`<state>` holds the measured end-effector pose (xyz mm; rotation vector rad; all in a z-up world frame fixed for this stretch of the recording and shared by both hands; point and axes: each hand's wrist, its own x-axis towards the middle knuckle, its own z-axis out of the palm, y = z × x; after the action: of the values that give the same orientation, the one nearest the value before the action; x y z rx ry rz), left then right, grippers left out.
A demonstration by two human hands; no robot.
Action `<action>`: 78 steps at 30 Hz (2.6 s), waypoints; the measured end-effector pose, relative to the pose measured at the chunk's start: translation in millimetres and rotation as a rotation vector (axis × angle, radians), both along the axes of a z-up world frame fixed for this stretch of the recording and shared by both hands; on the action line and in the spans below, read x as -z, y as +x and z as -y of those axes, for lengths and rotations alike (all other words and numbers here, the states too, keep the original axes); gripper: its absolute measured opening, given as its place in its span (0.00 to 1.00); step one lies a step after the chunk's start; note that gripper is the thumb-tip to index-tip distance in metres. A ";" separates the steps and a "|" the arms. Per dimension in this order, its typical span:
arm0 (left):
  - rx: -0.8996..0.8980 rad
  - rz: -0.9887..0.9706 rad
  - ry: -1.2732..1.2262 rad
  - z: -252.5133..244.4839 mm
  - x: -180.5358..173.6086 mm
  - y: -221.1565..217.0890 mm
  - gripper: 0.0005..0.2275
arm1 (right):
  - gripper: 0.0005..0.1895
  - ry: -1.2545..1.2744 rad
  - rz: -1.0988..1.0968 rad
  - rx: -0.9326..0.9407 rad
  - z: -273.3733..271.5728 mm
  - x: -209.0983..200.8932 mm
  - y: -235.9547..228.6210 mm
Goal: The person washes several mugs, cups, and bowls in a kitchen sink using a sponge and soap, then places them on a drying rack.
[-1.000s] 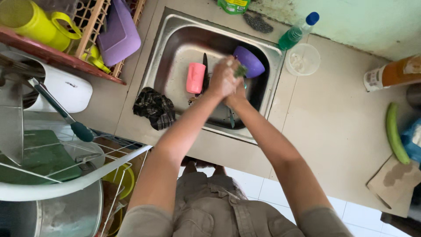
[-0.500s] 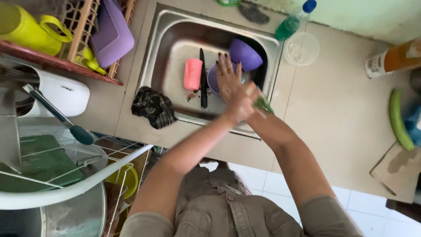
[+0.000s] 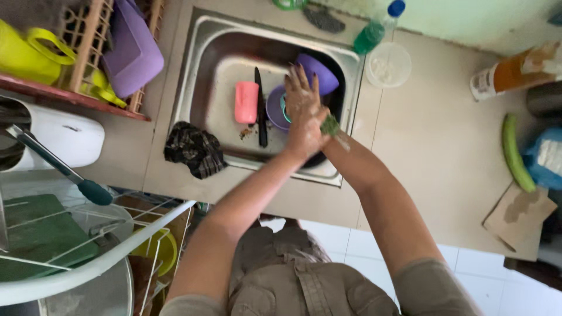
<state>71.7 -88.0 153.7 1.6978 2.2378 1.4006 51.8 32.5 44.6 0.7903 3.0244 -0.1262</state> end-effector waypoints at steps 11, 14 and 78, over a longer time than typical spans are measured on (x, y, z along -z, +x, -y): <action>-0.163 0.142 -0.118 -15.9 26.7 13.7 0.22 | 0.31 -1.284 -0.730 0.506 -60.8 52.0 -12.1; -0.216 0.014 -0.351 -23.3 31.4 -25.1 0.24 | 0.36 -1.960 -0.807 0.561 -43.8 18.9 -6.0; -0.028 1.620 0.262 1.0 103.4 -124.9 0.23 | 0.19 0.215 -0.727 -0.153 80.3 -113.2 -21.2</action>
<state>-53.1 -89.0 50.3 0.0929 1.0887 1.9264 30.5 -47.9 157.8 0.6172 3.8273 -0.1041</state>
